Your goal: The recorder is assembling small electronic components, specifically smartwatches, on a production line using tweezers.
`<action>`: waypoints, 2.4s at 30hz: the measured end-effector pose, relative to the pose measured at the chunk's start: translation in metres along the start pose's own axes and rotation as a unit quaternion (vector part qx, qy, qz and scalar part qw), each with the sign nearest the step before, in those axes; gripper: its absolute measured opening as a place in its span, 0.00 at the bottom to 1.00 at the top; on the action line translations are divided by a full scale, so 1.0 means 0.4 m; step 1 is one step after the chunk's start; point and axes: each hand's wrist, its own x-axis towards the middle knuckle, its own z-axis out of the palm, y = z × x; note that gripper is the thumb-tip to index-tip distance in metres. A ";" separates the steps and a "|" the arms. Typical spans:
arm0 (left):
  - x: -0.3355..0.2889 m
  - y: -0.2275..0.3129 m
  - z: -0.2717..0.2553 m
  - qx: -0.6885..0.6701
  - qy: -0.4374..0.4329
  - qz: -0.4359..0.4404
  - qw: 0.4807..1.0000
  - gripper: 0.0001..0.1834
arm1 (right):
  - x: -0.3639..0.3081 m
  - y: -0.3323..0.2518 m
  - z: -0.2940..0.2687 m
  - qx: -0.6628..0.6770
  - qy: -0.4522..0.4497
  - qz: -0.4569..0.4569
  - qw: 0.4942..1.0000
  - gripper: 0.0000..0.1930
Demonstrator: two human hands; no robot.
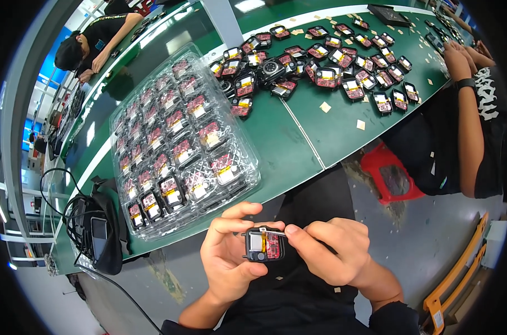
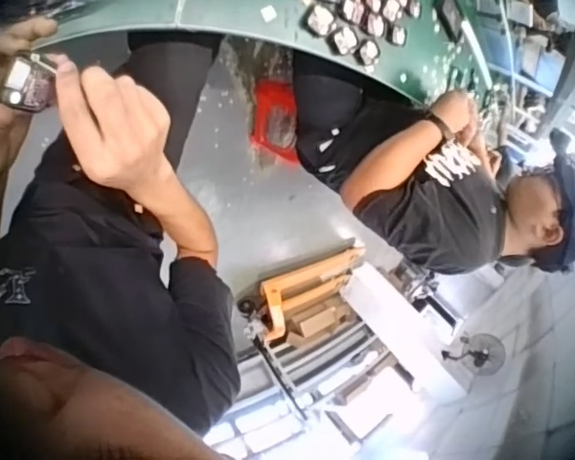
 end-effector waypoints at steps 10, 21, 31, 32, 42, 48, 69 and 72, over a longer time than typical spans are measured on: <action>0.026 -0.011 -0.005 0.005 0.002 -0.021 1.000 0.35 | 0.011 0.032 0.011 0.090 -0.009 0.072 0.993 0.21; 0.050 -0.023 -0.007 -0.006 -0.048 -0.024 0.999 0.36 | 0.002 0.047 0.022 0.068 0.017 0.064 0.996 0.18; 0.053 -0.009 -0.004 -0.024 -0.050 -0.034 0.998 0.35 | 0.007 0.045 0.009 0.095 0.007 0.090 0.991 0.16; 0.053 -0.012 -0.005 -0.026 -0.050 -0.033 0.998 0.35 | 0.010 0.046 0.008 0.095 0.006 0.088 0.992 0.16; 0.029 -0.006 0.004 -0.022 -0.008 -0.076 0.997 0.35 | 0.003 0.038 0.022 0.105 0.012 0.103 0.989 0.16; 0.037 0.001 0.028 0.010 0.005 -0.045 0.999 0.34 | -0.014 0.032 0.030 0.039 0.012 0.074 0.996 0.15; 0.124 0.136 -0.054 0.611 0.095 0.284 0.733 0.23 | 0.036 0.167 -0.025 -0.040 0.085 0.262 0.960 0.09; 0.150 0.133 -0.062 0.678 0.090 0.252 0.684 0.18 | 0.071 0.224 -0.043 -0.154 0.051 0.298 0.941 0.09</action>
